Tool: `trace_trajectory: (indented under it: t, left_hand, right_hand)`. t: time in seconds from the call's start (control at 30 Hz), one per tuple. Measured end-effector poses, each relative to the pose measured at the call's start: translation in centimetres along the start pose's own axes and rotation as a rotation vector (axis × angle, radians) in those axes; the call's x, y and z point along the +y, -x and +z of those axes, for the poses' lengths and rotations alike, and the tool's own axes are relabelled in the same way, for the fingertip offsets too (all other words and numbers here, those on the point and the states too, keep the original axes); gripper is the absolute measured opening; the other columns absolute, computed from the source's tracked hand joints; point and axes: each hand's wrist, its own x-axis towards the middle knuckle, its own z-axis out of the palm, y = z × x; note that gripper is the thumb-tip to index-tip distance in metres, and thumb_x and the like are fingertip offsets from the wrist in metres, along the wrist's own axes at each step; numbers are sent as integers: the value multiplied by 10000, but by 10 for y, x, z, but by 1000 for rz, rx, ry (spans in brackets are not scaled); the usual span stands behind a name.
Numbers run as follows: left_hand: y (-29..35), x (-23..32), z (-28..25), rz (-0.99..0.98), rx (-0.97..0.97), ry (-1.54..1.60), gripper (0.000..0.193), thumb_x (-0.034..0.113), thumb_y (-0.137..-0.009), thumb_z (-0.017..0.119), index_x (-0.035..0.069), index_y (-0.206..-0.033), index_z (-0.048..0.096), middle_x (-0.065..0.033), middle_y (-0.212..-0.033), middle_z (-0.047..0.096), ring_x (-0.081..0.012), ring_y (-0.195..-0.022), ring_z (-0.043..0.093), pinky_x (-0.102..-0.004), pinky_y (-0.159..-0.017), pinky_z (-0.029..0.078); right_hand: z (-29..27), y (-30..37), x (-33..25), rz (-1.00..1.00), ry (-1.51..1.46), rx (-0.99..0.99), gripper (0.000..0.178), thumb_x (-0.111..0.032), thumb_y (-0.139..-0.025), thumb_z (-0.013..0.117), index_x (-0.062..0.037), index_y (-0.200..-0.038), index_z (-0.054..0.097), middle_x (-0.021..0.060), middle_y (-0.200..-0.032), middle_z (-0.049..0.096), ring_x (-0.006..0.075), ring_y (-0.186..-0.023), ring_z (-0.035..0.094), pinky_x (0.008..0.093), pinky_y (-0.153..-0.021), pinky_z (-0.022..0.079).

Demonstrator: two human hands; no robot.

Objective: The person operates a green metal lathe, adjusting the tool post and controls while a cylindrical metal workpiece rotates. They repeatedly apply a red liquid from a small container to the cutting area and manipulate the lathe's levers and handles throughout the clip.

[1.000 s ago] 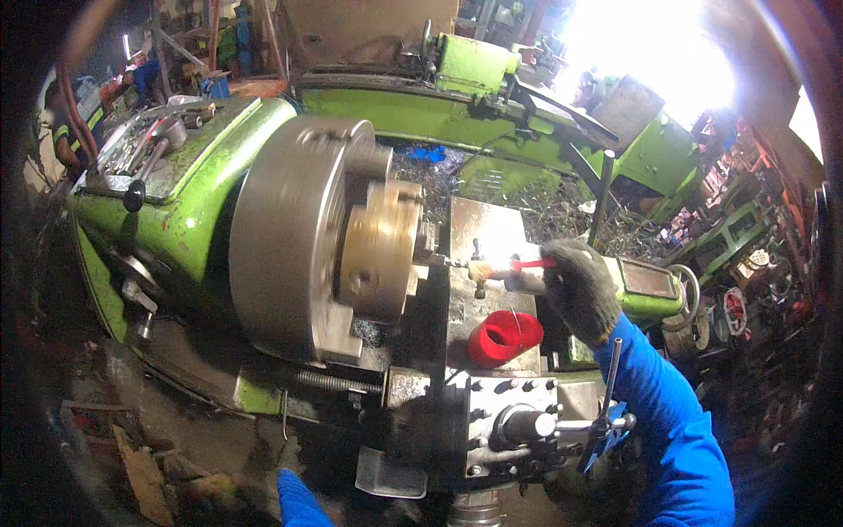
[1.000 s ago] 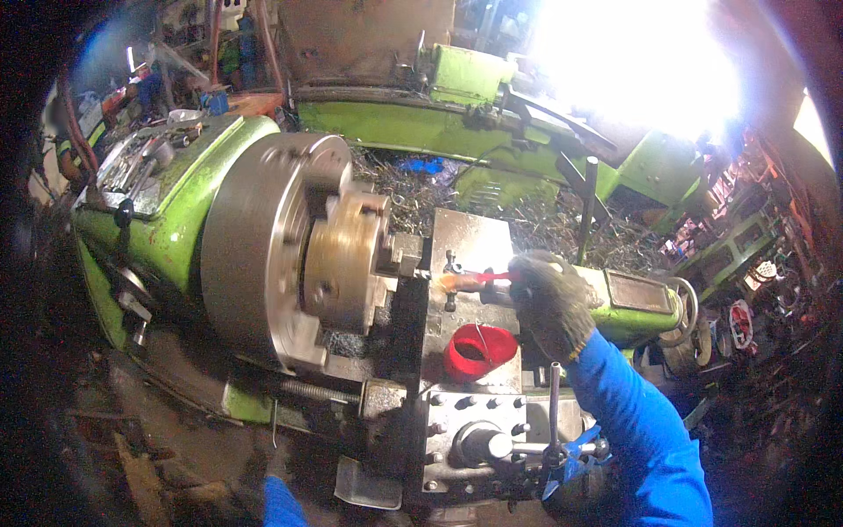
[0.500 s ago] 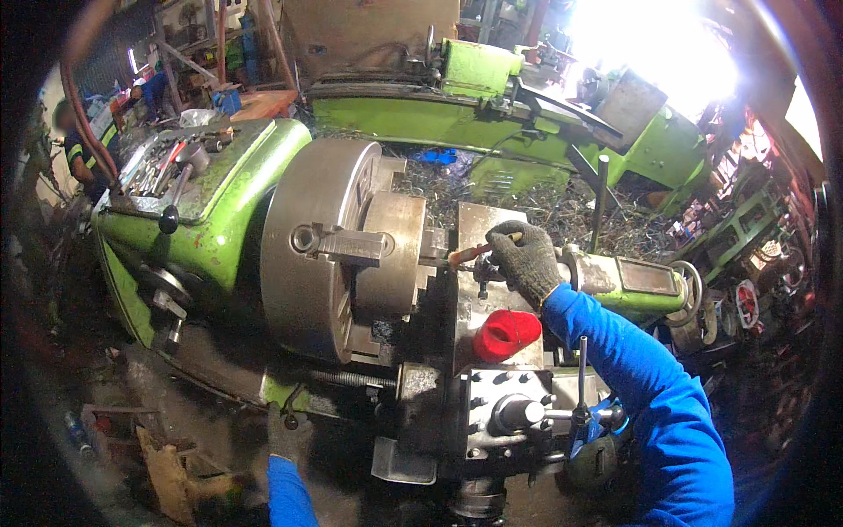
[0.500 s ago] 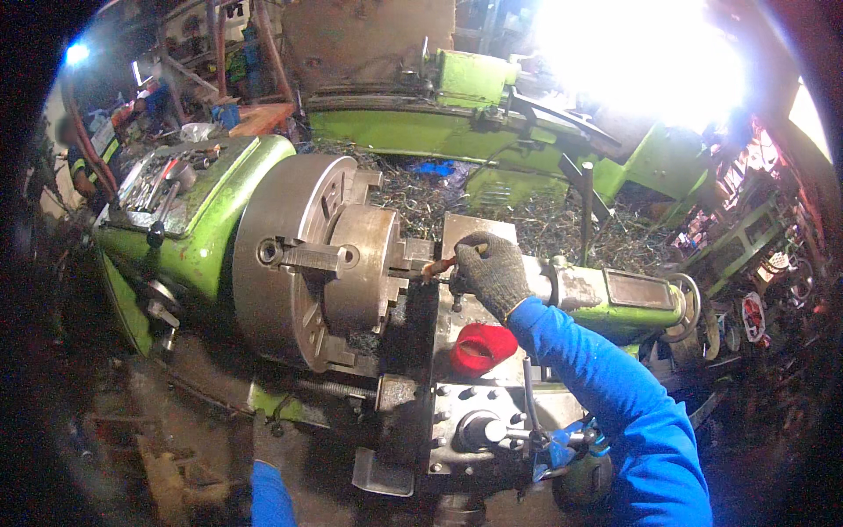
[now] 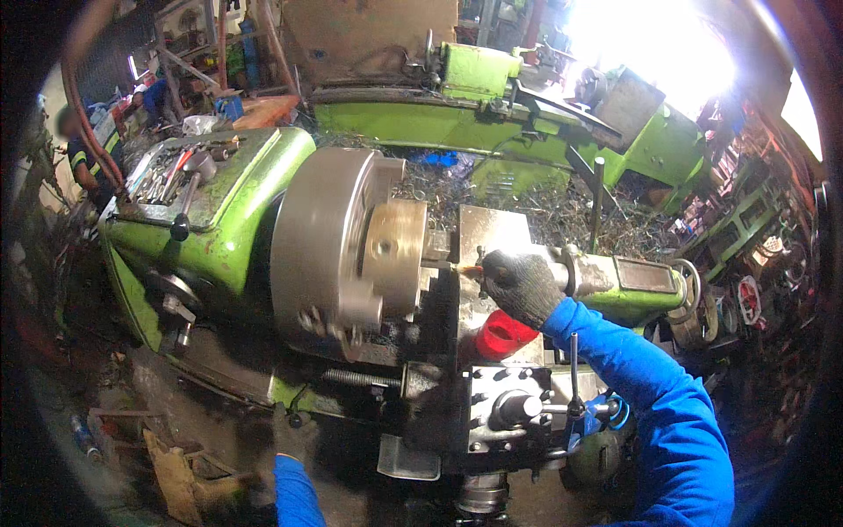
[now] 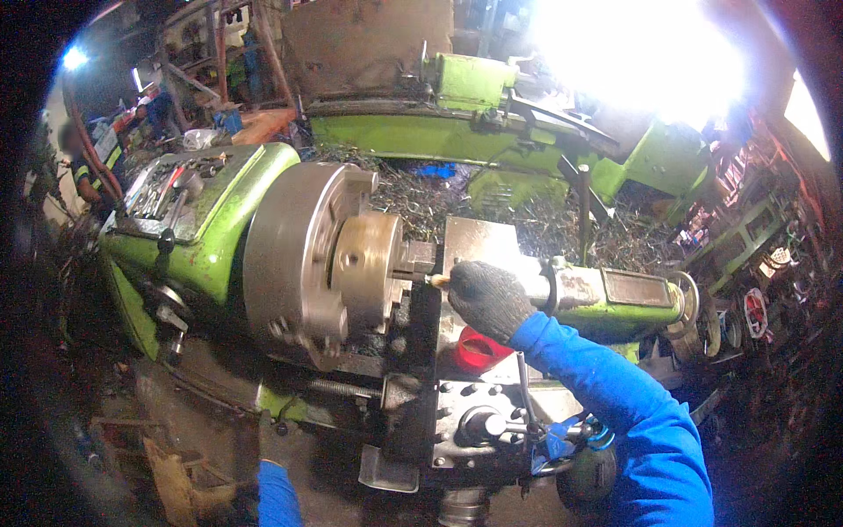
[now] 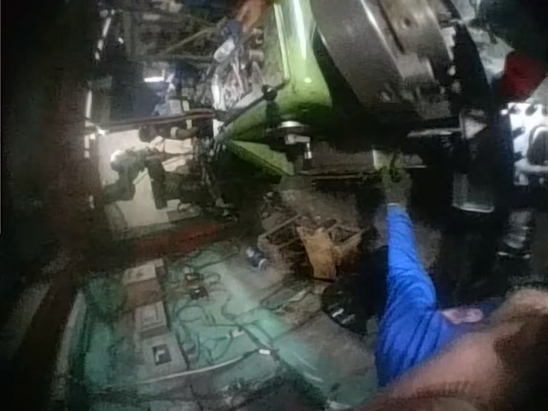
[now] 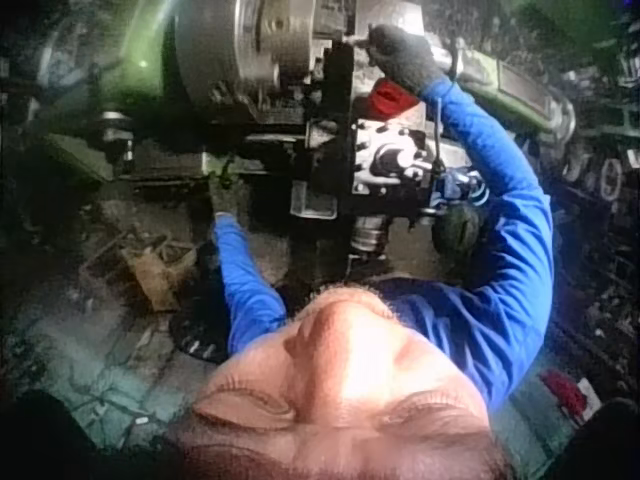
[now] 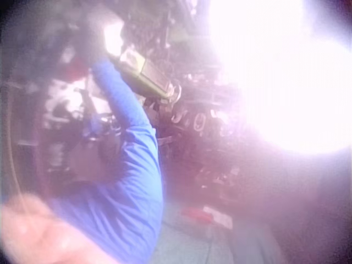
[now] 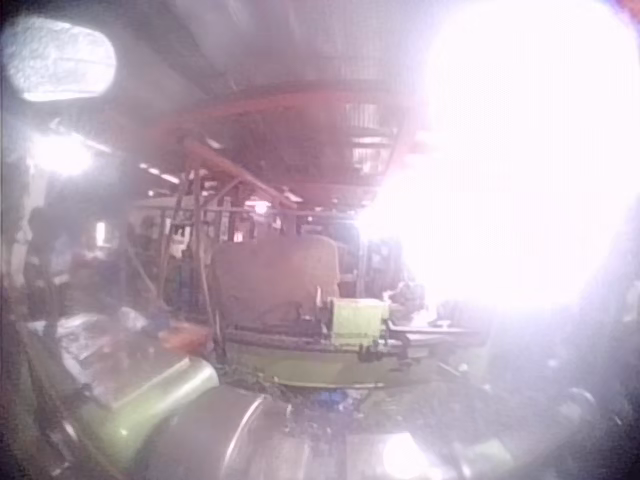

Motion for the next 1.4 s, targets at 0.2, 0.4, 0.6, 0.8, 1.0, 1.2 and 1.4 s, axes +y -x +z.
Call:
trace_trajectory:
  t: [0.2, 0.4, 0.6, 0.8, 1.0, 1.2, 1.4]
  left_hand:
    - [-8, 7, -6, -258, -2, 183, 575, 706, -922, 579, 157, -1082, 644, -77, -906, 644, -337, -839, 599, -488, -760, 526]
    - [-25, -14, -30, -312, 15, 225, 668, 770, -866, 592, 143, -1090, 652, -104, -948, 648, -382, -954, 599, -558, -918, 483]
    - [-7, 1, -11, -288, 68, 245, 782, 784, -828, 621, 121, -1243, 593, -138, -1164, 600, -424, -1142, 519, -577, -1012, 430]
    - [2, 8, 3, -235, -3, 204, 955, 784, -790, 654, 128, -1458, 469, -177, -1384, 483, -441, -1262, 459, -579, -1078, 387]
    - [-6, 1, -8, -277, 48, 281, 913, 758, -794, 668, 145, -1447, 488, -157, -1439, 460, -425, -1318, 430, -556, -1075, 399]
    - [22, 25, 23, -156, 10, 328, 858, 718, -825, 668, 152, -1445, 487, -127, -1399, 475, -399, -1278, 451, -530, -1073, 415]
    - [4, 20, 9, -74, 98, 435, 801, 656, -858, 686, 115, -1412, 481, -152, -1435, 431, -379, -1275, 461, -534, -1038, 459]
  right_hand:
    - [-1, -8, -6, 133, -238, 96, 195, -251, -933, 657, -61, -955, 698, 185, -835, 703, 371, -754, 712, 487, -692, 551]
    - [-9, -23, -12, 289, -376, 172, 286, -262, -959, 617, 8, -946, 709, 166, -782, 759, 250, -689, 754, 398, -660, 589]
    - [-28, -43, -20, 533, -381, -65, 271, -259, -933, 638, -22, -994, 756, 166, -792, 750, 250, -749, 756, 390, -684, 571]
    - [-11, -38, -9, 462, -356, 91, 311, -299, -904, 631, -18, -948, 756, 181, -777, 742, 312, -697, 738, 428, -684, 579]
    - [-9, -47, -12, 407, -344, 32, 315, -282, -925, 589, -14, -956, 751, 201, -813, 744, 356, -783, 745, 454, -748, 578]
    - [-14, -15, -24, 313, -426, -65, 296, -291, -990, 571, -41, -1020, 727, 218, -848, 736, 373, -789, 739, 478, -746, 578]
    - [20, -11, 1, -25, -51, -27, 328, -372, -980, 635, -54, -930, 703, 221, -864, 708, 435, -819, 701, 540, -730, 542]
